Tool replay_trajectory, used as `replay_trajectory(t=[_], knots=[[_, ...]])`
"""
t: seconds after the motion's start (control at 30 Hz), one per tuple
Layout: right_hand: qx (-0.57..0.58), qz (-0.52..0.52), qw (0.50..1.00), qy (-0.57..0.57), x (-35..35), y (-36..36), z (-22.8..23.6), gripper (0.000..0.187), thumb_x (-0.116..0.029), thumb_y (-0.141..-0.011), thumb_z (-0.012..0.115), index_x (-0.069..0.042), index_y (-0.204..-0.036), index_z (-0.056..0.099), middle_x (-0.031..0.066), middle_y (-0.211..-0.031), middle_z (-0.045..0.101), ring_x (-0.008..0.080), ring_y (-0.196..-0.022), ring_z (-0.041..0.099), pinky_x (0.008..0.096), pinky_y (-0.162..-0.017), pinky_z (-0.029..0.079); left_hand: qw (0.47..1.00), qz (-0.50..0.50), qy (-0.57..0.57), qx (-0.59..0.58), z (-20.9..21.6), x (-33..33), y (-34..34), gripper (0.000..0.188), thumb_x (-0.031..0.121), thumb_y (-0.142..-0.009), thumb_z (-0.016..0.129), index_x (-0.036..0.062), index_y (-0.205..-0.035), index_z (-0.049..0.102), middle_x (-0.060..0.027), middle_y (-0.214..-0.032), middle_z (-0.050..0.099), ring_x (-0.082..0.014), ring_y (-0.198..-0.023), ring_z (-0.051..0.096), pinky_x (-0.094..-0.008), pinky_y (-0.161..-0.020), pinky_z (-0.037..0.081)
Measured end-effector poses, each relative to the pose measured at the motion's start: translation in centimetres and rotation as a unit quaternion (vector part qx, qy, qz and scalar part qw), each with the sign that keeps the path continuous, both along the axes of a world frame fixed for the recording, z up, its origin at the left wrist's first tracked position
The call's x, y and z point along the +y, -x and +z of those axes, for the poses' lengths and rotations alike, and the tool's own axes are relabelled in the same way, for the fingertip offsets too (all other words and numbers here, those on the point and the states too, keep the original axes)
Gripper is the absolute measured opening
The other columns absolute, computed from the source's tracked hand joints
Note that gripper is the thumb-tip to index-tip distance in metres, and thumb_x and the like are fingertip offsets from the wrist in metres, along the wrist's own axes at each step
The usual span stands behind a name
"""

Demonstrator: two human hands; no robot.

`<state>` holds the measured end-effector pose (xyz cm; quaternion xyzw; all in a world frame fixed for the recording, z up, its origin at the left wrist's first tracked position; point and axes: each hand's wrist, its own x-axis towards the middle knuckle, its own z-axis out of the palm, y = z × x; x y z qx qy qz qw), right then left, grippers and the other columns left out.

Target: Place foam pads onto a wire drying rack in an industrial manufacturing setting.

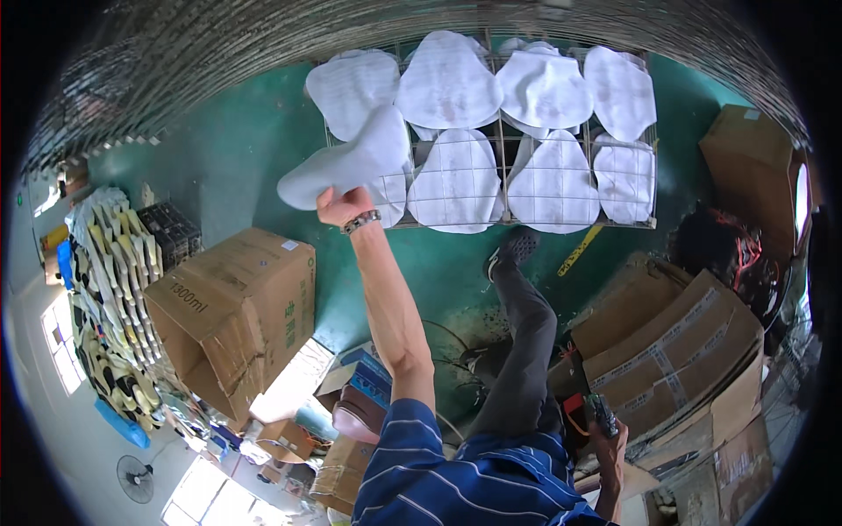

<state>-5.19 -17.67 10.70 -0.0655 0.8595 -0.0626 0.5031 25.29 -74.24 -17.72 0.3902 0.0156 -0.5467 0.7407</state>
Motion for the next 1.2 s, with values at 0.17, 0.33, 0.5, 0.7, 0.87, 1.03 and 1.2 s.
replay_trajectory(t=[0.17,0.33,0.5,0.7,0.87,1.03,1.2], knots=[[0.003,-0.019,0.999,-0.044,-0.8,0.1,-3.2,0.023,-0.021,-0.081,0.07,0.001,-0.081,0.063,-0.0003,-0.062,0.052,0.0081,-0.059,0.045,0.0316,-0.054,0.039,0.997,0.08,-0.006,-0.017,-11.0,3.9,-5.8,0.059,0.014,-0.056,0.059,0.0029,-0.114,0.065,-0.0143,-0.114,0.069,-0.0359,-0.102,0.067,-0.0514,-0.093,0.053],[0.012,-0.036,0.998,-0.046,-1.1,0.2,-4.3,0.025,-0.022,-0.079,0.071,0.0,-0.077,0.06,-0.0013,-0.061,0.052,0.0084,-0.059,0.046,0.0316,-0.053,0.039,0.912,0.008,-0.398,-0.095,-24.7,12.4,-5.5,0.08,0.052,-0.076,0.076,0.0008,-0.133,0.054,-0.0161,-0.125,0.063,-0.0284,-0.117,0.061,-0.069,-0.093,0.044],[0.042,-0.07,0.997,-0.017,-1.7,-0.7,-1.6,0.027,-0.025,-0.078,0.073,0.001,-0.084,0.065,0.0,-0.067,0.057,0.0103,-0.064,0.05,0.0313,-0.06,0.044,0.537,-0.391,-0.372,-0.648,-25.8,19.5,2.1,0.094,0.056,-0.078,0.078,0.005,-0.148,0.043,-0.0142,-0.114,0.07,-0.0274,-0.104,0.067,-0.0465,-0.108,0.043],[0.062,-0.143,0.977,0.142,1.1,-1.5,5.3,0.042,-0.017,-0.088,0.068,-0.004,-0.127,0.065,0.0107,-0.087,0.071,0.0159,-0.074,0.061,0.0363,-0.069,0.049,0.493,-0.767,-0.103,-0.397,-13.6,27.7,15.0,0.068,0.031,-0.088,0.077,0.0062,-0.145,0.049,-0.0066,-0.098,0.071,-0.0124,-0.082,0.064,-0.0279,-0.073,0.053],[0.148,-0.261,0.941,0.154,10.1,-3.7,11.4,0.041,-0.018,-0.087,0.064,-0.008,-0.127,0.065,0.0258,-0.093,0.067,0.0386,-0.082,0.067,0.0421,-0.072,0.05,0.307,-0.875,-0.177,-0.329,-5.4,30.8,22.8,0.018,0.018,-0.092,0.066,0.004,-0.103,0.064,-0.0008,-0.068,0.057,-0.0121,-0.055,0.052,-0.0293,-0.047,0.041],[0.239,-0.35,0.894,0.145,20.7,-8.4,12.9,0.043,-0.01,-0.083,0.063,-0.008,-0.125,0.064,0.0234,-0.097,0.068,0.036,-0.082,0.066,0.0386,-0.075,0.053,0.231,-0.836,-0.117,-0.484,0.8,34.8,26.9,0.036,0.02,-0.093,0.065,0.0082,-0.126,0.058,-0.004,-0.082,0.066,-0.0187,-0.069,0.066,-0.0387,-0.052,0.052],[0.352,-0.469,0.79,0.179,30.5,-13.8,14.6,0.049,-0.012,-0.081,0.068,-0.004,-0.129,0.062,0.0242,-0.105,0.068,0.0411,-0.092,0.067,0.0431,-0.081,0.054,0.191,-0.86,-0.076,-0.467,6.7,41.3,32.4,0.044,0.015,-0.093,0.063,0.0073,-0.135,0.052,-0.0076,-0.088,0.066,-0.0247,-0.077,0.068,-0.0439,-0.061,0.055]])
